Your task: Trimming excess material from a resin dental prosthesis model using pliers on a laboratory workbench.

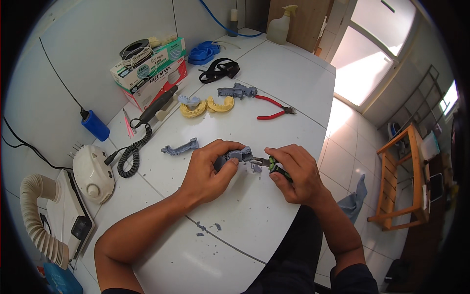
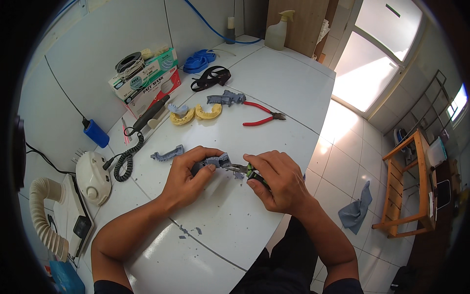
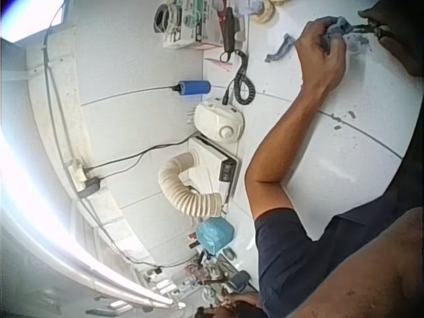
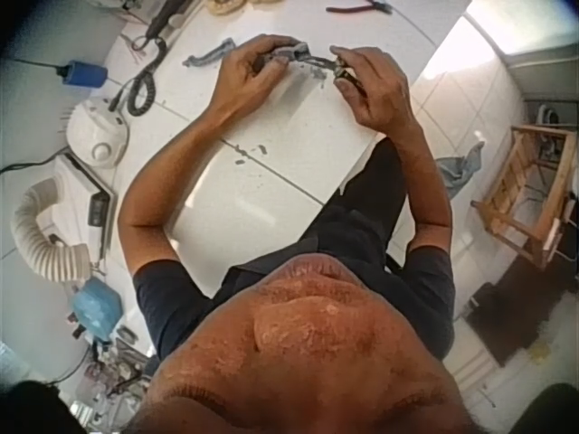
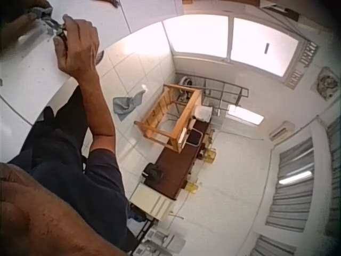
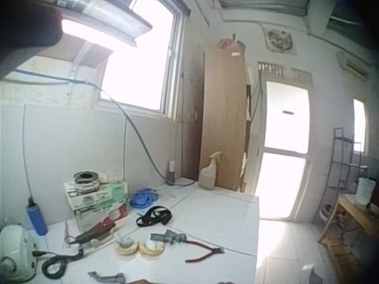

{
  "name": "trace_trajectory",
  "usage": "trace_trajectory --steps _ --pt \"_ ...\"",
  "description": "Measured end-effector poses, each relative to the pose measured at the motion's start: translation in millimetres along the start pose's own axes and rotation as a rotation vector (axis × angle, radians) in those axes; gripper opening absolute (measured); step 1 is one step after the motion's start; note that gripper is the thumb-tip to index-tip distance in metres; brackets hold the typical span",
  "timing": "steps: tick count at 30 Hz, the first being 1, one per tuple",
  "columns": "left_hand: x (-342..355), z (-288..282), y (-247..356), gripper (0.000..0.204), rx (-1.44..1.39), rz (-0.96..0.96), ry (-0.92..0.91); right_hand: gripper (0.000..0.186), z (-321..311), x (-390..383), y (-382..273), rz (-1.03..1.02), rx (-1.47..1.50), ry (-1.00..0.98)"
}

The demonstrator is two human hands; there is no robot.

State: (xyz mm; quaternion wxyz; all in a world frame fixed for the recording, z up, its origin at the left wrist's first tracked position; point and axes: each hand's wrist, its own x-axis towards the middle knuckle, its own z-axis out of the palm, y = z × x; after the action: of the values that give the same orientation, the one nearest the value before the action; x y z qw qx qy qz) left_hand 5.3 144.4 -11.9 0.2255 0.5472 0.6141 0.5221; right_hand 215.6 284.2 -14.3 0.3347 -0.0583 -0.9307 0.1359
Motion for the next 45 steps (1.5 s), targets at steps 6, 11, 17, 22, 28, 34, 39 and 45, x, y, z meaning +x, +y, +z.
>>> trace_trajectory --steps 6,11,17,22,28,34,39,45 --pt "0.4 0.9 -1.7 0.032 -0.031 -0.015 -0.004 0.046 -2.2 1.3 -4.4 -0.063 -0.157 0.030" --pt "-0.1 0.9 -5.0 0.032 -0.050 -0.049 -0.003 0.046 -1.7 1.2 -4.8 -0.063 -0.173 0.026" --pt "-0.6 0.9 -3.6 0.032 -0.035 -0.059 -0.025 0.046 -0.3 -1.1 -6.0 -0.042 -0.180 0.002" --pt "-0.9 -3.8 4.0 0.032 -0.003 -0.106 -0.088 0.046 2.0 -6.2 -4.1 0.019 -0.086 0.068" --pt "1.1 0.5 -0.6 0.032 -0.083 -0.130 -0.086 0.049 -0.7 -1.4 -7.3 -0.081 -0.264 0.074" --pt "2.6 -6.3 8.6 0.036 0.006 -0.203 -0.176 0.049 0.7 -1.9 -9.3 -0.093 -0.306 0.067" --pt "2.3 -8.7 8.9 0.035 0.012 -0.173 -0.200 0.049 0.9 -0.8 -12.5 -0.082 -0.313 0.054" --pt "1.9 -9.2 5.3 0.033 -0.010 -0.168 -0.210 0.046 0.7 0.6 -9.7 -0.072 -0.244 0.038"
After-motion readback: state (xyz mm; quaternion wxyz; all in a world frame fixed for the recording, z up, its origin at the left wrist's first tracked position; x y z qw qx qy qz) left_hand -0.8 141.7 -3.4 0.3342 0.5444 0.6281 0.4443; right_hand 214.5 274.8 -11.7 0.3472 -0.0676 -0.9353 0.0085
